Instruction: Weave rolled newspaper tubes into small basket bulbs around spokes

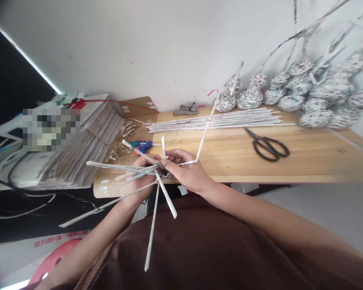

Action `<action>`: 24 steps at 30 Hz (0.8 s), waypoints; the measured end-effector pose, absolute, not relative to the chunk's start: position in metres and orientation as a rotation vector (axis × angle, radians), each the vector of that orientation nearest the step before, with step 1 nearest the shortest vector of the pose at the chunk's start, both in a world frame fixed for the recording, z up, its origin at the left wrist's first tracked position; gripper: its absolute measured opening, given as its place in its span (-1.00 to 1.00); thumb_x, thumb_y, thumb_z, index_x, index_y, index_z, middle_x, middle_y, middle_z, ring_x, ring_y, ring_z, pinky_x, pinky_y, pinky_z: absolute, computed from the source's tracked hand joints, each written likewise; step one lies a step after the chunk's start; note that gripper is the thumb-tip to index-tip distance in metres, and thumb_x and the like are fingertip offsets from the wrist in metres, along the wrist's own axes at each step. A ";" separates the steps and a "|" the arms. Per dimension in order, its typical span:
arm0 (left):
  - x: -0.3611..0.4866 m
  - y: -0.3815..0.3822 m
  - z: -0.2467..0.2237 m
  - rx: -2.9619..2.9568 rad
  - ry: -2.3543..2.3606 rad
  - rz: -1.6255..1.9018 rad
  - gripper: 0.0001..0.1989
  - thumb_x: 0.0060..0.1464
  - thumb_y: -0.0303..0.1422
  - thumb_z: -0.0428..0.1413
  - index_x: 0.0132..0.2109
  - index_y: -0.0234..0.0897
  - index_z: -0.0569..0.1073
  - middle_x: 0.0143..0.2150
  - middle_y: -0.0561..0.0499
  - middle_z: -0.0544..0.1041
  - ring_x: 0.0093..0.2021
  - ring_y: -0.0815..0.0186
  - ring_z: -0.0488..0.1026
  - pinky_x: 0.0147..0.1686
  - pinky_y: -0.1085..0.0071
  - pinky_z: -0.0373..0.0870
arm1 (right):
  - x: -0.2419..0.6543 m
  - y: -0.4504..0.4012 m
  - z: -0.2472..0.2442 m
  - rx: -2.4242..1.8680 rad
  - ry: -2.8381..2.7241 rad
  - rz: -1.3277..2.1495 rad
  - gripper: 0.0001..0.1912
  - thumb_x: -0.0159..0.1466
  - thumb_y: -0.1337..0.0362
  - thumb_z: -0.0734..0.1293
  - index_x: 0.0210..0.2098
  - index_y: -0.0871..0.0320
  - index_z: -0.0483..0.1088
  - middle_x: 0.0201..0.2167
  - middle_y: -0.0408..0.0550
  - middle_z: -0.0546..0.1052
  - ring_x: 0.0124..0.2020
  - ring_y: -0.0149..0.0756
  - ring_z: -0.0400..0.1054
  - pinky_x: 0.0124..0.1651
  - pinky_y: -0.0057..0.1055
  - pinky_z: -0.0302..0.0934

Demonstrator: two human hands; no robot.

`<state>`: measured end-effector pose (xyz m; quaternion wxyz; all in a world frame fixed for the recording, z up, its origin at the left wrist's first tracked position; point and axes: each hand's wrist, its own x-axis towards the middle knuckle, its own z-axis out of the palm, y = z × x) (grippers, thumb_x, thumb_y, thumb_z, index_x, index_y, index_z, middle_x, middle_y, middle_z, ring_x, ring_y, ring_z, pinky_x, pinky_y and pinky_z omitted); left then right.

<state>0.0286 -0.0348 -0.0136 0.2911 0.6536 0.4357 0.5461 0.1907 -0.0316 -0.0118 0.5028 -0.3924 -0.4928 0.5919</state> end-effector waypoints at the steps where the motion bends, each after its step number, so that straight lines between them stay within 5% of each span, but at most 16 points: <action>1: 0.027 -0.034 -0.015 1.796 1.173 1.433 -0.92 0.06 -0.43 0.25 -0.38 -0.28 0.52 -0.29 -0.04 0.59 -0.27 0.28 0.55 -0.24 0.37 0.50 | 0.190 -0.030 -0.012 -0.947 -1.174 1.429 -0.68 0.12 0.09 0.50 -0.22 0.14 0.49 -0.36 -0.12 0.54 -0.44 -0.37 0.44 -0.44 -0.44 0.37; 5: 0.019 -0.032 -0.013 1.965 1.115 1.336 -0.97 0.11 -0.39 0.26 -0.28 -0.24 0.57 -0.25 -0.05 0.61 -0.21 0.25 0.55 -0.15 0.32 0.48 | 0.188 -0.028 -0.015 -0.971 -1.150 1.380 -0.73 0.14 0.08 0.48 -0.37 0.14 0.44 -0.50 -0.18 0.49 -0.54 -0.41 0.37 -0.51 -0.46 0.31; 11: 0.014 -0.037 -0.002 2.159 1.006 1.253 -0.93 0.17 -0.37 0.22 -0.19 -0.20 0.59 -0.17 -0.06 0.61 -0.10 0.21 0.53 -0.02 0.26 0.43 | 0.189 -0.033 -0.017 -0.883 -1.295 1.045 -0.90 0.21 0.27 0.44 -0.35 0.12 0.44 -0.41 -0.17 0.50 -0.42 -0.40 0.39 -0.35 -0.45 0.34; 24: 0.018 -0.037 -0.006 1.881 1.065 1.367 -0.85 0.06 -0.30 0.31 -0.31 -0.26 0.53 -0.25 -0.05 0.57 -0.27 0.26 0.54 -0.23 0.33 0.49 | 0.194 -0.038 -0.023 -0.581 -1.372 1.079 -0.95 0.27 0.37 0.43 -0.29 0.09 0.49 -0.22 -0.07 0.59 -0.20 -0.31 0.52 -0.16 -0.34 0.42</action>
